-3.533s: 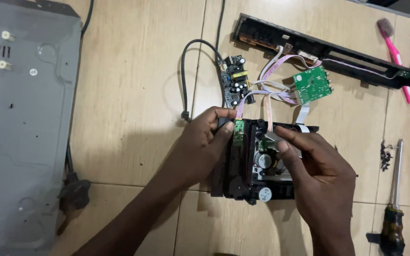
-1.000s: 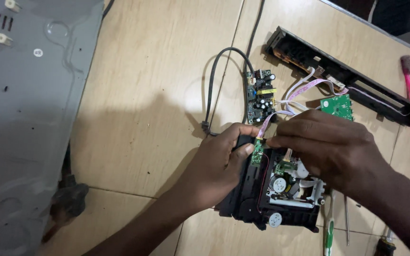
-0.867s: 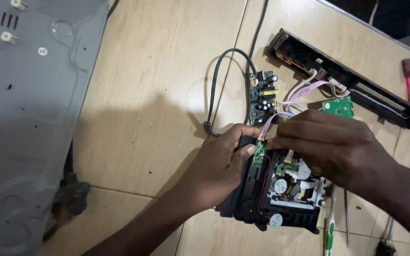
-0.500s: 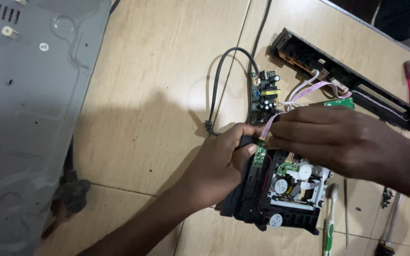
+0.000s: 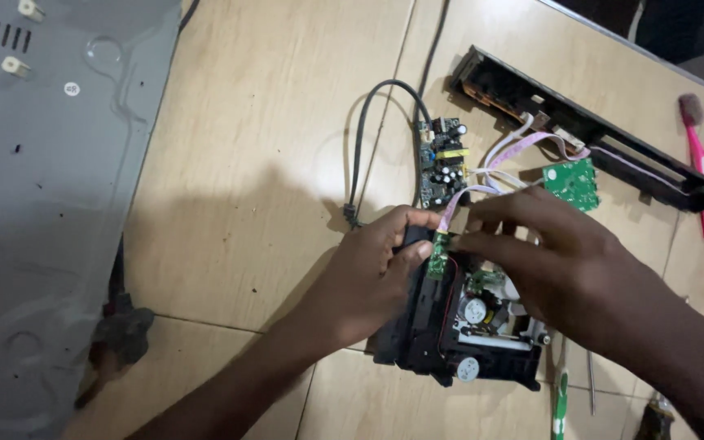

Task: The person cleans the internal components of a disassembled electronic device, likely a DVD player, using a toothbrush. They scrub various parts including the circuit board and mechanical components. Later, they use a screwdriver to adjust or remove a small part from the device.

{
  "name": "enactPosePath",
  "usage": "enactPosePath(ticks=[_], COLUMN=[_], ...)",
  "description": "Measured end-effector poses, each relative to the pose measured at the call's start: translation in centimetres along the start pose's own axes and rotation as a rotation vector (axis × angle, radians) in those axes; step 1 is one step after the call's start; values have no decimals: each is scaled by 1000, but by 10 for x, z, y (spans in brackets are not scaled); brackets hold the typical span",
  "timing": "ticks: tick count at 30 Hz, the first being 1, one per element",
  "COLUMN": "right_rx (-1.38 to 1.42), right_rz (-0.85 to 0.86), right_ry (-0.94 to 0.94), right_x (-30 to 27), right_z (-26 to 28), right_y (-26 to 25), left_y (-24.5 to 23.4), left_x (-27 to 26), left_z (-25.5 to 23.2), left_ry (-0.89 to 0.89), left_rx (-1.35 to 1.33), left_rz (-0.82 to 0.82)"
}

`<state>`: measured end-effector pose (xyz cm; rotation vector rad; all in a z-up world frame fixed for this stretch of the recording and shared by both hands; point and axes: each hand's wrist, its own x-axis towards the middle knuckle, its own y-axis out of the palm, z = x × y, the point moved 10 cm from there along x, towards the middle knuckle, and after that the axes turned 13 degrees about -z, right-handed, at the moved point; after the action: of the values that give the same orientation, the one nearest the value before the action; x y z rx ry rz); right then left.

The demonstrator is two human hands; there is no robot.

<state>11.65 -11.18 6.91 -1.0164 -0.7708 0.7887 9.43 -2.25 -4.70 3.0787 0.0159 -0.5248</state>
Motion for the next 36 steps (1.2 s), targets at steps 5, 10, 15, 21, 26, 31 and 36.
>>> enactPosePath(ticks=[5,10,15,21,26,31,36], right_rx=[69,41,51,45,53,93,24], right_rz=[-87,-161,-104,-149,-183,-199,-100], right_ry=[133,95,28,-58,-103,-225,-436], right_x=[-1,-1,1,-1,2,4,5], right_z=[-7,2,8,17,19,25,35], right_y=[-5,-13,-10,-12,-16,-18,-12], left_y=[0,0,1,-1,-4,-7,-5], left_x=[0,-1,0,-4,-3,-4,-1], left_z=[0,-4,-2,-5,-7,-5,-4], left_ry=[3,66,124,20,29,-20,67], left_rx=[-29,-11,21,90,118,137,120], left_rz=[10,-16,-24,-6,-33,-38,-56])
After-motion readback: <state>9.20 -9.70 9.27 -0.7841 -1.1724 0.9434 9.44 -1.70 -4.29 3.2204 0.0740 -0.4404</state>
